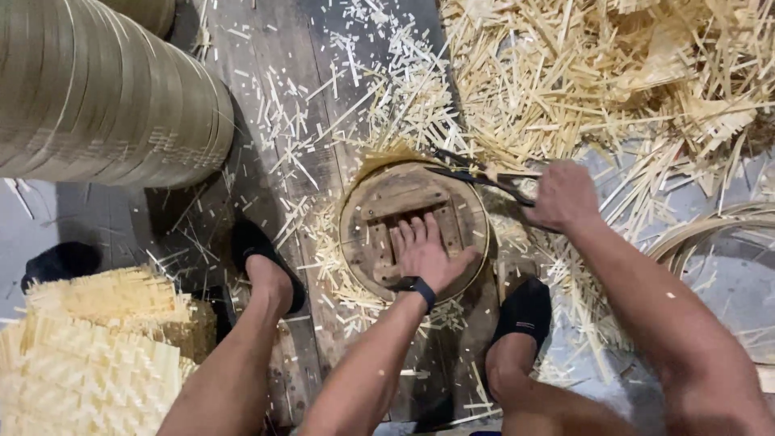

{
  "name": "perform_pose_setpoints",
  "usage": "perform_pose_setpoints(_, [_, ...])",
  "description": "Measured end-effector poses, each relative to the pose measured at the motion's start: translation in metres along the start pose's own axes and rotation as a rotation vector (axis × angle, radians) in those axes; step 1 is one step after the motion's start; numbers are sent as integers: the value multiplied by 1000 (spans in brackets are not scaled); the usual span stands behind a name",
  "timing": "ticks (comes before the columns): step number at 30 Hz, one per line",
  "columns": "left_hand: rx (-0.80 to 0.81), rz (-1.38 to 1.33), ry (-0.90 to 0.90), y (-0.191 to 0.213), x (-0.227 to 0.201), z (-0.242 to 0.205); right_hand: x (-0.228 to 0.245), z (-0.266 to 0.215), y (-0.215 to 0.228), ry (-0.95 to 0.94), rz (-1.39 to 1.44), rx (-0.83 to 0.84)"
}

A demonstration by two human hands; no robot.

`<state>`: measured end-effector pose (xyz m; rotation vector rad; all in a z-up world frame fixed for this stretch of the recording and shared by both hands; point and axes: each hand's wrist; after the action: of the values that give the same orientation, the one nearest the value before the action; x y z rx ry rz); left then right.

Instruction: Assembling and trimming bamboo basket components using a jig and scissors.

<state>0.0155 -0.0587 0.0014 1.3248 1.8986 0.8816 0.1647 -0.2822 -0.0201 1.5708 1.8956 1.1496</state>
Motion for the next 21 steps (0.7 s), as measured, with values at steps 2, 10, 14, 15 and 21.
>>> perform_pose_setpoints(2, [-48,60,-7,-6,-1,1,16,13,-1,27,-35,-28])
perform_pose_setpoints(10, [-67,181,-213,-1,30,-9,-16,10,-18,-99,211,116])
perform_pose_setpoints(14, [-75,272,-365,-6,37,-8,-12,2,-23,101,100,-198])
perform_pose_setpoints(15, [-78,281,-373,-8,37,-6,5,-1,-13,78,62,-199])
perform_pose_setpoints(21, [68,341,-414,9,44,-8,9,46,-40,5,123,-47])
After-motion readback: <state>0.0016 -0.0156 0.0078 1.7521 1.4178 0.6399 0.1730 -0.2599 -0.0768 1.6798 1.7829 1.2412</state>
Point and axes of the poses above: each hand's wrist, its own z-axis towards the middle knuckle, its own y-axis out of the back of the hand, x = y × z, and after that the axes turned 15 degrees about z, right-handed
